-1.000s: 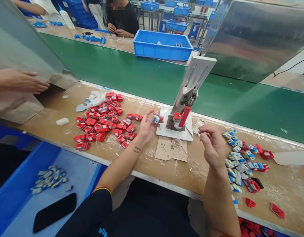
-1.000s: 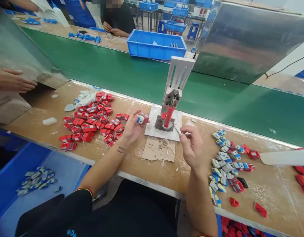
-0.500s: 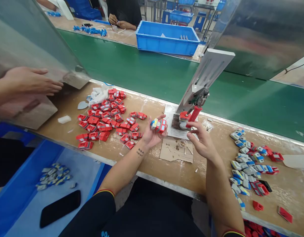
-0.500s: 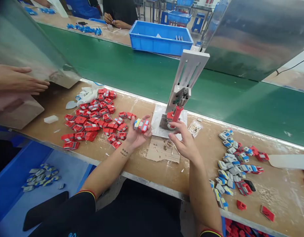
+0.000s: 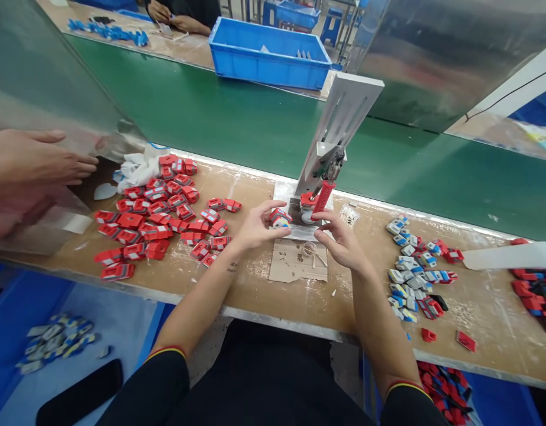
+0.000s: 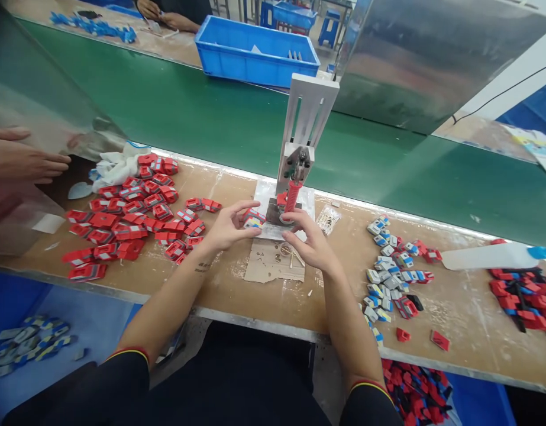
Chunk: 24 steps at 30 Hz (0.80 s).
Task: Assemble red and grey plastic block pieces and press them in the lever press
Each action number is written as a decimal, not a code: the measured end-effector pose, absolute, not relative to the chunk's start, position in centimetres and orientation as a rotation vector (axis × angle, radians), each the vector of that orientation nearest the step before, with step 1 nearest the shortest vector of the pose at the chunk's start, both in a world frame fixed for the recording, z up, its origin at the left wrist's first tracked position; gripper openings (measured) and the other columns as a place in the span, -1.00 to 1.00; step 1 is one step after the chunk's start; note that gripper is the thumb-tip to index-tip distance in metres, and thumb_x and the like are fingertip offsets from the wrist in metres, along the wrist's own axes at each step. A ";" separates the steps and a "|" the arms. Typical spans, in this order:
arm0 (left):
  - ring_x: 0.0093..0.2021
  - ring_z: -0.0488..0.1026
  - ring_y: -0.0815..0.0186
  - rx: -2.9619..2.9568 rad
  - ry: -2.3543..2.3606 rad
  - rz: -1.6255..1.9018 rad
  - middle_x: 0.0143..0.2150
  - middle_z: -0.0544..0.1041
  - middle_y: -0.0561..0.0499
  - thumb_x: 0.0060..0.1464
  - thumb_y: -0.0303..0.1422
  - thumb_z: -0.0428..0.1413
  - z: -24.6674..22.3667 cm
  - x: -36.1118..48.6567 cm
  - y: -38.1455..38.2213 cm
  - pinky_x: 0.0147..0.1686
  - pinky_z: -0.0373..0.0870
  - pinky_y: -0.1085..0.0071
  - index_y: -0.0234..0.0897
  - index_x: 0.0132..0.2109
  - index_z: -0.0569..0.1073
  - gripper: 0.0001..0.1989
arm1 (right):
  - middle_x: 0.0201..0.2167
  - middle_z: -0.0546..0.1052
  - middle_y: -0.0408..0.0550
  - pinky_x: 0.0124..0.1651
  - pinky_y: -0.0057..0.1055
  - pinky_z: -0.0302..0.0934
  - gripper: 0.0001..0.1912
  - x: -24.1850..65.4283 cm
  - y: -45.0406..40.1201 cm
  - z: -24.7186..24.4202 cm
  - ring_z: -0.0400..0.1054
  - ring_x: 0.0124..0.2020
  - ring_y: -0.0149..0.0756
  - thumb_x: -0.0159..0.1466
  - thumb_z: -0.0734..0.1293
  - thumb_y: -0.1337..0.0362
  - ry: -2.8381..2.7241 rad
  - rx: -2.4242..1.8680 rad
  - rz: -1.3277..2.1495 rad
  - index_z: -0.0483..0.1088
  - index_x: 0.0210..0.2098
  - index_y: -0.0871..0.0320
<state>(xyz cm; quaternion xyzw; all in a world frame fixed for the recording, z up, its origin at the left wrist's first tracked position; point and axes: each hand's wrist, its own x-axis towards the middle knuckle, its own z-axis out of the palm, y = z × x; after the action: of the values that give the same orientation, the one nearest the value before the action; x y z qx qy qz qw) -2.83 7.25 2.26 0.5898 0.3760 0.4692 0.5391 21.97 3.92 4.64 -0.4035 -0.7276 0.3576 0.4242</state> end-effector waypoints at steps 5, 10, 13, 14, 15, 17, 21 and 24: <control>0.44 0.36 -0.11 2.205 1.052 0.620 0.53 0.28 -0.20 -0.04 -0.35 0.39 5.9 -1.9 10.1 0.42 0.32 -0.05 -0.18 0.36 0.46 -0.22 | -0.08 0.62 -0.10 -0.07 -0.25 0.48 -0.70 22.5 2.0 7.7 0.53 -0.12 -0.26 0.42 0.39 -0.03 -1.818 -0.841 0.957 0.52 0.08 -0.14; 0.31 0.51 -0.05 2.310 1.092 0.546 0.35 0.54 -0.14 0.00 -0.36 0.34 6.7 -1.1 10.9 0.31 0.44 0.01 -0.18 0.33 0.47 -0.29 | 0.00 0.63 -0.11 -0.28 -0.27 0.49 -0.50 21.6 3.5 16.5 0.59 -0.07 -0.15 0.36 0.37 -0.21 -1.696 -0.603 0.921 0.40 0.22 -0.25; 0.20 0.58 -0.05 2.316 1.113 0.562 0.25 0.61 -0.13 -0.02 -0.35 0.34 6.6 -1.1 10.9 0.18 0.50 0.04 -0.17 0.28 0.52 -0.34 | 0.07 0.63 -0.16 -0.21 -0.31 0.50 -0.35 20.9 7.4 22.1 0.57 0.03 -0.14 0.24 0.43 -0.33 -1.638 -0.657 0.879 0.37 0.22 -0.27; 0.16 0.60 -0.05 2.314 1.107 0.569 0.21 0.64 -0.12 -0.02 -0.35 0.33 6.7 -1.1 10.9 0.14 0.51 0.06 -0.17 0.27 0.53 -0.35 | 0.06 0.63 -0.20 -0.16 -0.34 0.50 -0.36 20.9 8.6 23.1 0.57 0.04 -0.19 0.22 0.46 -0.30 -1.630 -0.651 0.857 0.37 0.20 -0.27; 0.12 0.61 -0.04 2.309 1.096 0.582 0.17 0.66 -0.11 -0.03 -0.35 0.33 6.7 -1.1 10.9 0.10 0.52 0.07 -0.16 0.26 0.53 -0.35 | 0.05 0.63 -0.24 -0.11 -0.36 0.49 -0.40 21.0 9.4 23.5 0.56 0.06 -0.22 0.23 0.48 -0.26 -1.621 -0.632 0.840 0.38 0.18 -0.28; 0.05 0.63 -0.02 2.293 1.076 0.614 0.10 0.68 -0.11 -0.04 -0.34 0.34 6.7 -1.1 11.0 0.05 0.52 0.09 -0.16 0.26 0.54 -0.34 | 0.05 0.63 -0.28 -0.06 -0.34 0.48 -0.50 21.8 10.0 22.1 0.53 0.10 -0.26 0.26 0.49 -0.12 -1.599 -0.598 0.776 0.41 0.13 -0.26; -0.06 0.63 0.00 2.254 1.091 0.645 -0.02 0.70 -0.14 -0.08 -0.31 0.37 6.5 -1.0 11.2 -0.02 0.51 0.11 -0.21 0.22 0.57 -0.35 | -0.12 0.61 -0.11 -0.09 -0.18 0.47 -0.81 24.2 8.7 12.8 0.53 -0.05 -0.19 0.31 0.39 0.11 -1.568 -0.895 0.532 0.49 -0.09 -0.07; -0.12 0.62 0.04 2.237 1.115 0.623 -0.09 0.70 -0.11 -0.10 -0.29 0.38 6.5 -1.0 11.3 -0.05 0.50 0.15 -0.24 0.21 0.57 -0.34 | 0.05 0.60 0.08 -0.04 -0.01 0.48 -0.55 24.2 8.7 5.8 0.52 -0.04 -0.04 0.17 0.47 0.14 -1.673 -1.323 0.670 0.44 0.03 0.04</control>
<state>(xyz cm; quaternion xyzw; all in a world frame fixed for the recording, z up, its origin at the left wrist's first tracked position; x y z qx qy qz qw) -1.02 11.33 6.48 0.8340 0.4158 0.2321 0.2789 24.16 8.72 5.81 -0.5321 -0.6729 0.2694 0.4375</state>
